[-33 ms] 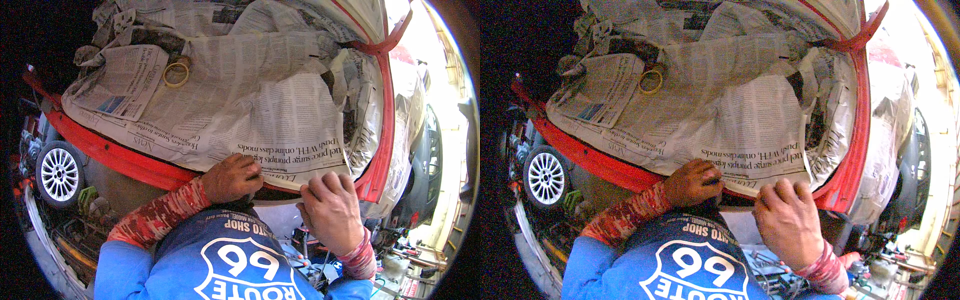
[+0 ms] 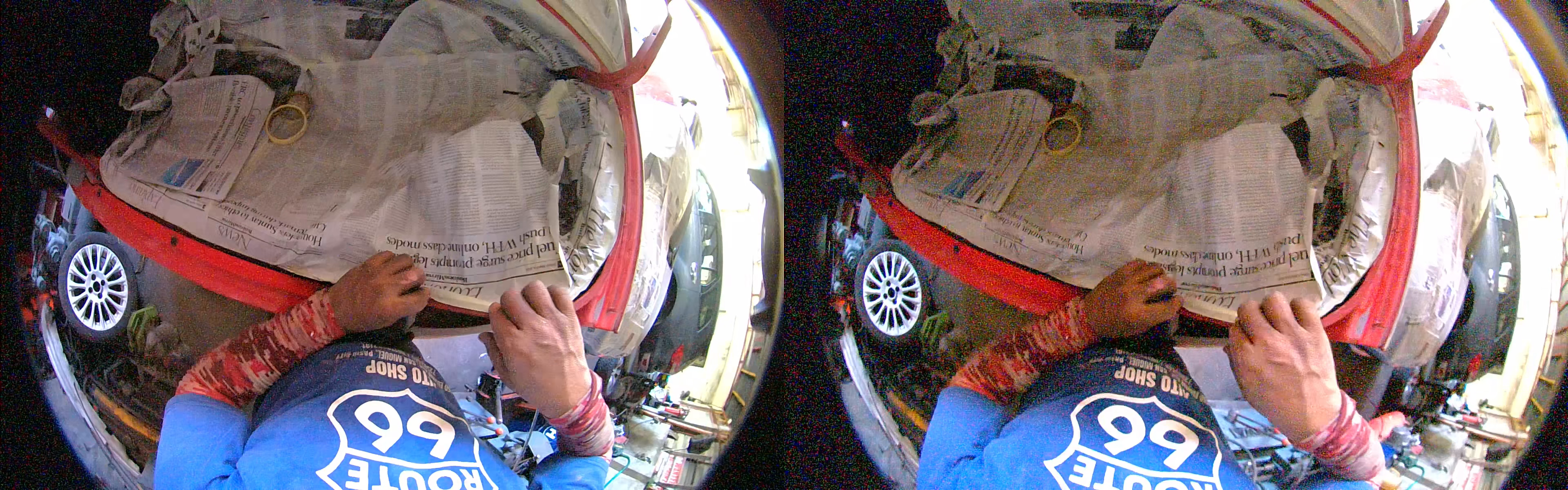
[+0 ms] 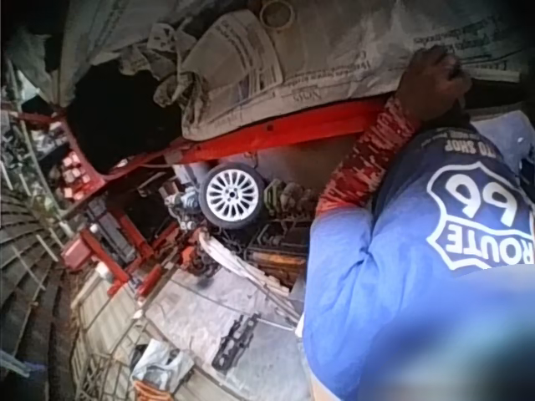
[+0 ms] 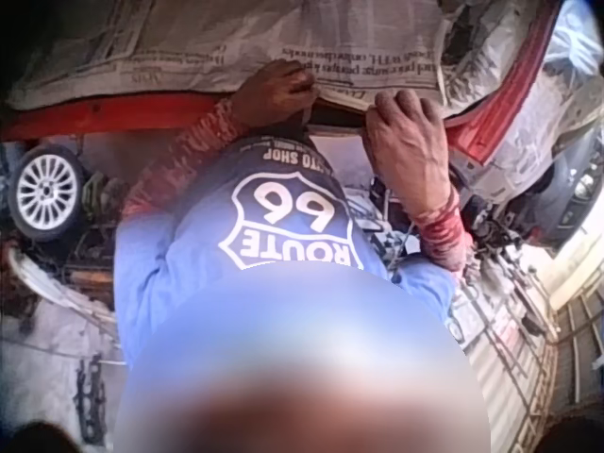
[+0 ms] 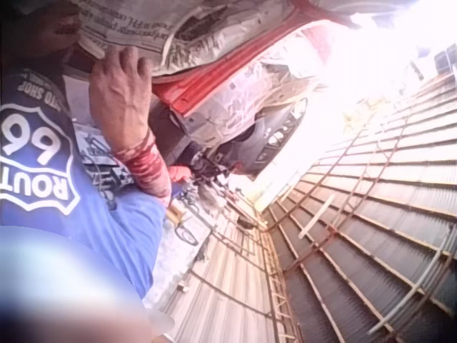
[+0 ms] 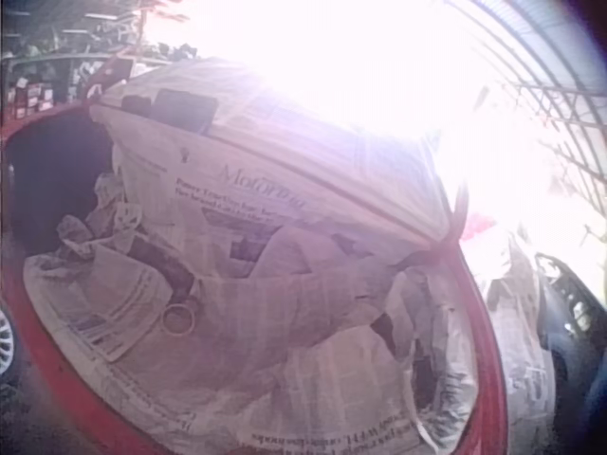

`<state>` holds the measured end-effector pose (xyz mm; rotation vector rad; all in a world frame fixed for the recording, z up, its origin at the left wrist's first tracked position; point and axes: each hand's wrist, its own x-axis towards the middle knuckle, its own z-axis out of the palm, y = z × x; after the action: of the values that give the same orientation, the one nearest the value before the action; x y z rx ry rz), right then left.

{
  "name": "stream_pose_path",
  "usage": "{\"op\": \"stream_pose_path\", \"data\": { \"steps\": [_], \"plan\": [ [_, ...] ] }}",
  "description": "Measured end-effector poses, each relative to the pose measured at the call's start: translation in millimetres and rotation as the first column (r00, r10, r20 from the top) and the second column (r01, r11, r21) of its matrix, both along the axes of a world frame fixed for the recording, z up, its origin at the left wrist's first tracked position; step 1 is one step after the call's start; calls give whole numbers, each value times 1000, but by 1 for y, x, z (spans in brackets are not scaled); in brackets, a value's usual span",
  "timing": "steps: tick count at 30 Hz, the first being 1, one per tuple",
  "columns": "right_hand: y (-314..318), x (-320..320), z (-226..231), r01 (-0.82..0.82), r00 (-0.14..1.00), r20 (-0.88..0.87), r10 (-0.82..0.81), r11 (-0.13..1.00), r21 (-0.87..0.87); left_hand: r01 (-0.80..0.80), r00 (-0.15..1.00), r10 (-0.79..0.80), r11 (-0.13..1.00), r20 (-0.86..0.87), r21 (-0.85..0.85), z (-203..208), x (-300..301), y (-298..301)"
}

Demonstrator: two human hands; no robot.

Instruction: The person applies newspaper and masking tape to the interior of a red car trunk. They smooth newspaper sheets along the trunk edges and apply strips of masking tape to secure the paper in place.

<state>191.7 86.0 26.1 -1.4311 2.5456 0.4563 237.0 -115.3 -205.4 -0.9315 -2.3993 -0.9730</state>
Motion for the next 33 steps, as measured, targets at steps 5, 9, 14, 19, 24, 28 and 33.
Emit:
{"op": "stream_pose_path", "data": {
  "steps": [5,9,14,19,24,28,33],
  "plan": [
    [0,-4,-7,15,1000,11,-14,998,-55,-11,1000,11,999,6,41,-3,-7,-3],
    [0,-2,-8,27,1000,2,-27,996,-84,-15,998,4,987,66,160,-3,-11,-6],
    [3,-3,-7,24,1000,12,-24,998,-59,19,999,-23,992,31,126,-6,-9,-6],
    [9,-2,2,30,999,46,-28,999,-38,40,999,-40,999,5,9,4,-11,-3],
    [16,5,12,63,995,76,-60,998,-31,14,995,-5,995,96,-95,44,-7,-7],
    [21,8,14,77,995,72,-70,992,-102,-45,981,68,991,184,-126,72,-2,-2],
    [27,10,15,88,993,95,-75,986,-141,107,948,-158,976,277,191,80,-4,12]
  ]
}}
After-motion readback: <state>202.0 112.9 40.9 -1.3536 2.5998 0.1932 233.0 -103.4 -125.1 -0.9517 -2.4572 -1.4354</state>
